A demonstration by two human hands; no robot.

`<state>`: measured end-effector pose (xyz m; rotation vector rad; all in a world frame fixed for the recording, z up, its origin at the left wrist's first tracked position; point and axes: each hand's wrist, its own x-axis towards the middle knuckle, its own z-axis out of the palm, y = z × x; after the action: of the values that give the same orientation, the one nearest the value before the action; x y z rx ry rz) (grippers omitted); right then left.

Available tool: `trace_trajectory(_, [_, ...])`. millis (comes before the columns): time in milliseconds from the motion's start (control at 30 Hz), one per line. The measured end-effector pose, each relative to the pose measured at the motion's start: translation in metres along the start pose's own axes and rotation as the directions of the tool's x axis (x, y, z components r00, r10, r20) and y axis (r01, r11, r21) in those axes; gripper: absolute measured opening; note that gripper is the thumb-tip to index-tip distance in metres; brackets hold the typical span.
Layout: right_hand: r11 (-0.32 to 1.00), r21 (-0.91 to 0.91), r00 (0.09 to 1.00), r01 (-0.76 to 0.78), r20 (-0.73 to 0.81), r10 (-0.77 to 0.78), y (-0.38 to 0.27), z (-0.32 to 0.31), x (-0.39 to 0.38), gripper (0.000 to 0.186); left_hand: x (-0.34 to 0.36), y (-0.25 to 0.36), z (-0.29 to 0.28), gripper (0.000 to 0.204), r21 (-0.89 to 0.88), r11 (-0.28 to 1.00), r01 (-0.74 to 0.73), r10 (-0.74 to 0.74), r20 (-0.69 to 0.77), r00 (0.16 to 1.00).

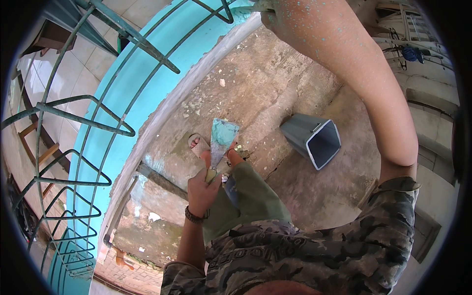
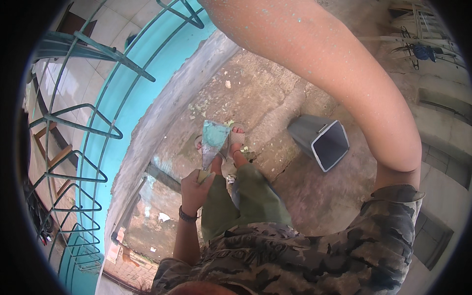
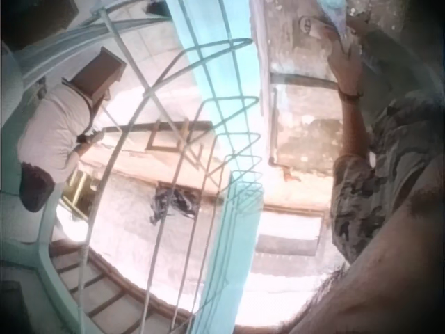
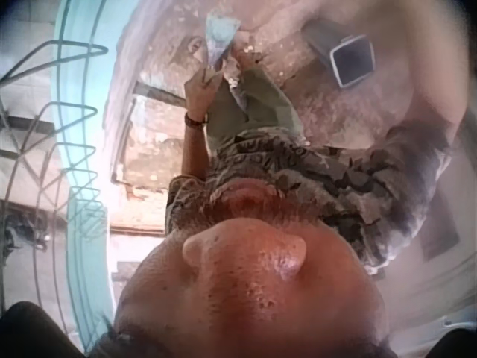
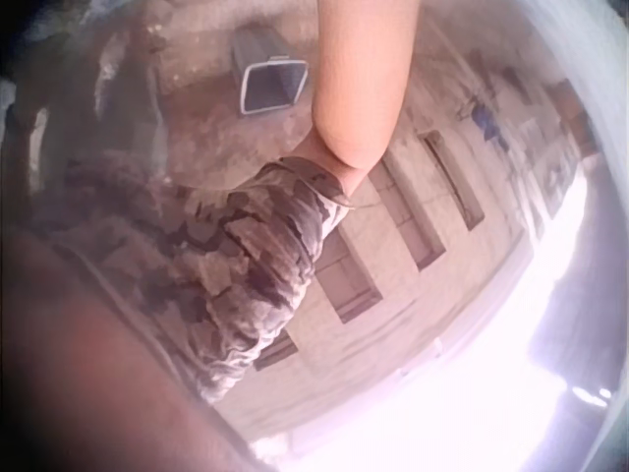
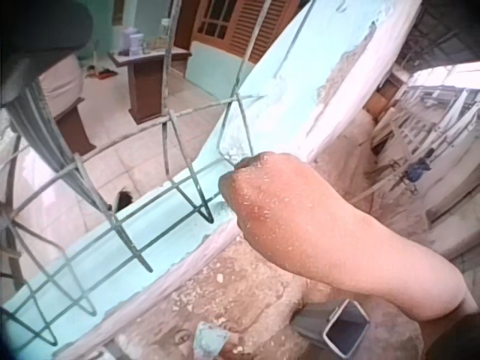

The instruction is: The person mixes a light green compound in a container using two trowels while sitting on the floor. They then stand up, walk to an outdoor area, and apply the compound to a wall using the trowels.

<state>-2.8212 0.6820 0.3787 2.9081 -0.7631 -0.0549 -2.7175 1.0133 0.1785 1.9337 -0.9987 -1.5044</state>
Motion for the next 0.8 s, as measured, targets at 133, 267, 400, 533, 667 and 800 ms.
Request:
trace_trajectory(133, [0.998,0.070,1.000,-0.005,0.015,0.004,-0.001,-0.003,0.007,0.002,-0.008,-0.012,-0.006,0.029,0.006,1.000,-0.030,0.030,-0.033,0.999])
trace_trajectory(267, [0.998,0.068,1.000,0.019,0.011,-0.020,-0.003,-0.013,0.010,0.004,-0.014,-0.020,-0.012,0.029,0.035,0.997,-0.062,0.063,-0.049,0.997])
trace_trajectory(400, [0.935,0.276,0.971,-0.222,-0.022,0.237,-0.005,-0.037,-0.002,0.008,-0.016,-0.024,-0.016,0.029,0.004,0.999,-0.041,0.041,-0.061,0.997])
trace_trajectory(533, [0.778,0.412,0.846,-0.474,-0.034,0.533,0.001,-0.034,-0.049,0.017,-0.018,-0.019,-0.020,0.029,0.013,0.999,-0.031,0.032,-0.050,0.998])
trace_trajectory(667, [0.205,0.792,0.529,-0.575,0.169,0.831,0.029,0.060,-0.118,0.032,-0.019,-0.021,-0.022,0.029,0.067,0.995,-0.076,0.079,-0.037,0.996])
trace_trajectory(800, [-0.243,0.908,0.224,-0.341,0.329,0.917,-0.026,0.127,-0.141,0.034,-0.023,-0.022,-0.029,0.028,0.064,0.998,-0.006,0.006,0.006,1.000])
